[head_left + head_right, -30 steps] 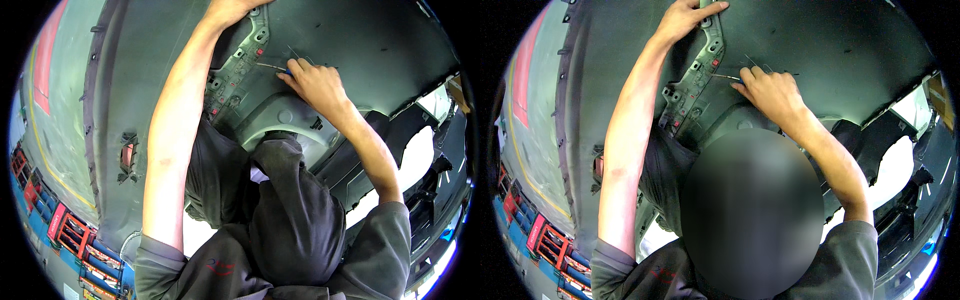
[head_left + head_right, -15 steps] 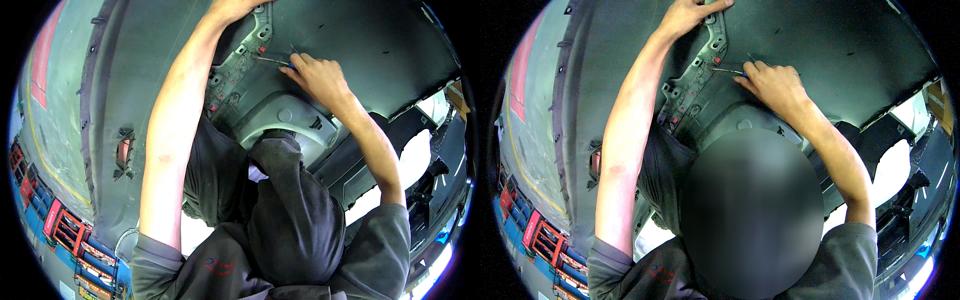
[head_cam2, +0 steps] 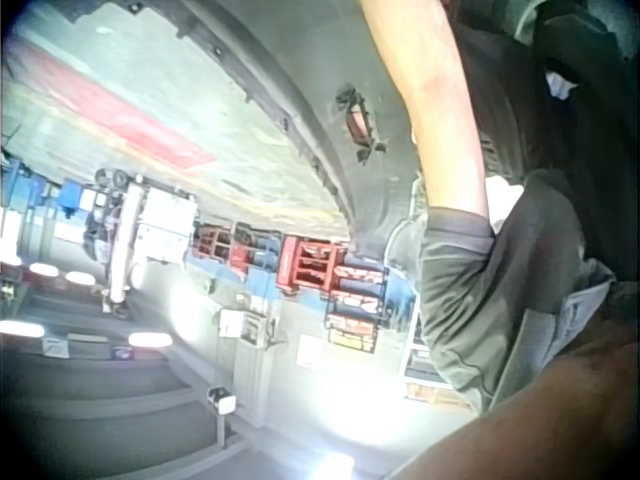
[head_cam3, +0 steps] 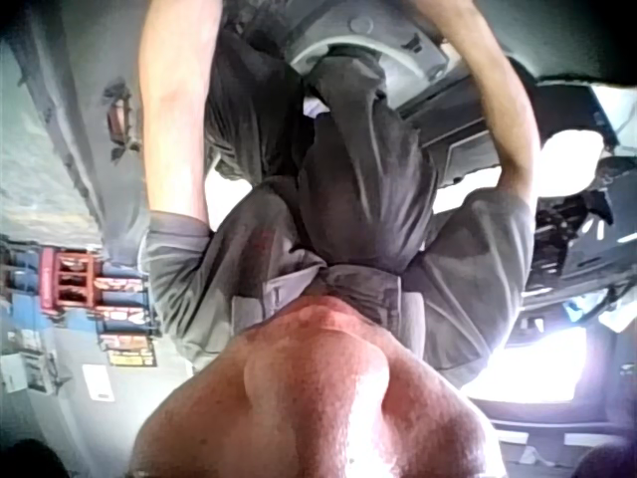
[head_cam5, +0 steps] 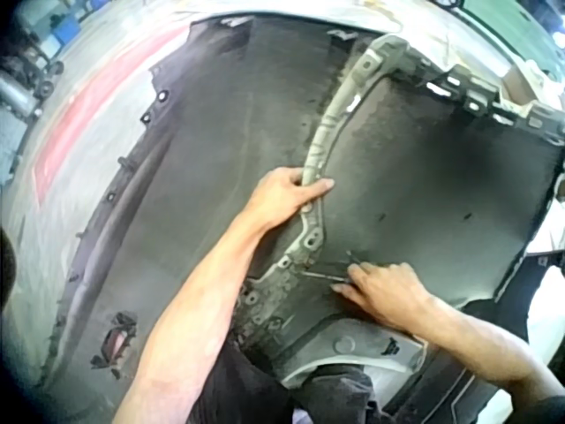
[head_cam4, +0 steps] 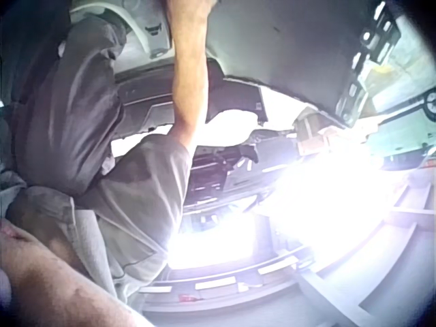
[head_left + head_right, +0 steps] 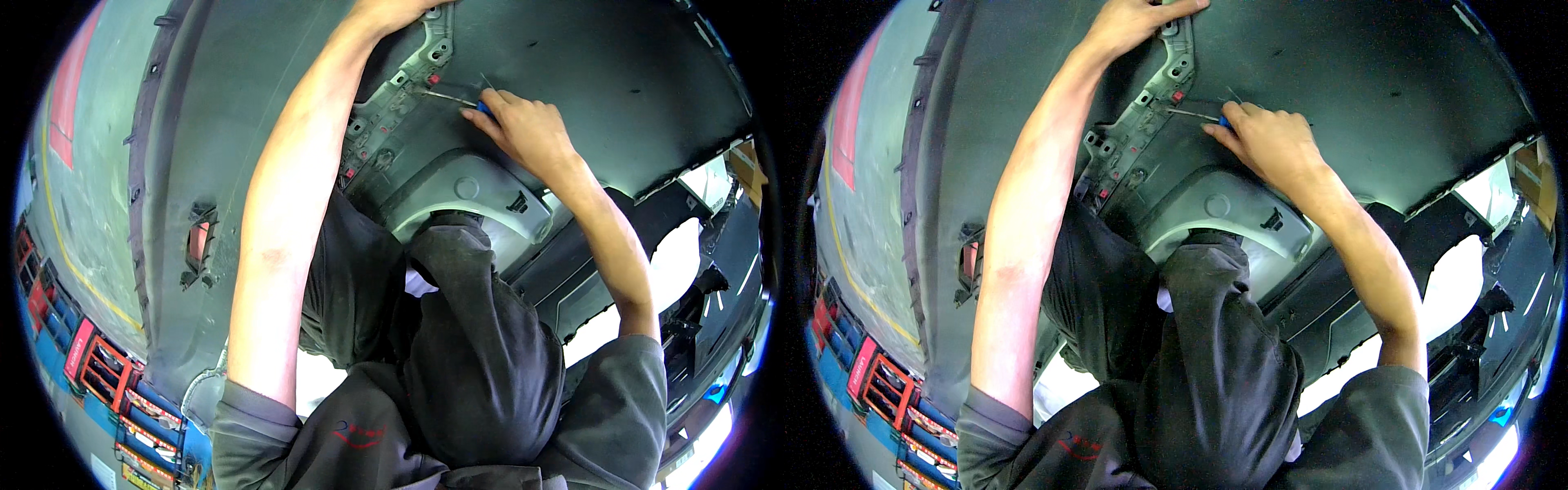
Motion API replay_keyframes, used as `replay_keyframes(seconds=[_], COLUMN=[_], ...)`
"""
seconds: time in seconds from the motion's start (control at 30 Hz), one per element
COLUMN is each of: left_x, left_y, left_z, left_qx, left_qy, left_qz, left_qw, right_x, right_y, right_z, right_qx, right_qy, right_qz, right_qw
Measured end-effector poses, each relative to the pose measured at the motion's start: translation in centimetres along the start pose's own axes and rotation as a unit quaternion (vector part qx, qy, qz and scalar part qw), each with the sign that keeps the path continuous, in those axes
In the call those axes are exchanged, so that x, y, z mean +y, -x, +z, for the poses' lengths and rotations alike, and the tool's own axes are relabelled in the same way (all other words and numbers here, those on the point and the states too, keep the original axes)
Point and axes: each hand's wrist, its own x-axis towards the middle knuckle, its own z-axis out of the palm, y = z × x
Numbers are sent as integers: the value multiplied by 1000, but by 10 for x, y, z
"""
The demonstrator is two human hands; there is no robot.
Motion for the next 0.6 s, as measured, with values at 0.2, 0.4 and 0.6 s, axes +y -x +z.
replay_keyframes(seconds=[0.2, 0.4, 0.6], left_x=[2, 1, 1], left_y=[2, 1, 1], left_z=[-4, -2, -3], left_qx=[1, 12, 12], left_qy=[-9, -14, -30], left_qz=[-18, -16, -20], left_qw=[1000, 1000, 999], right_x=[-1, 0, 0], right_y=[-1, -1, -4], right_z=[-5, -7, -2], right_qx=[-17, -10, -8], right_qy=[-43, -67, -29], right_qz=[7, 2, 3], right_qw=[999, 998, 1000])
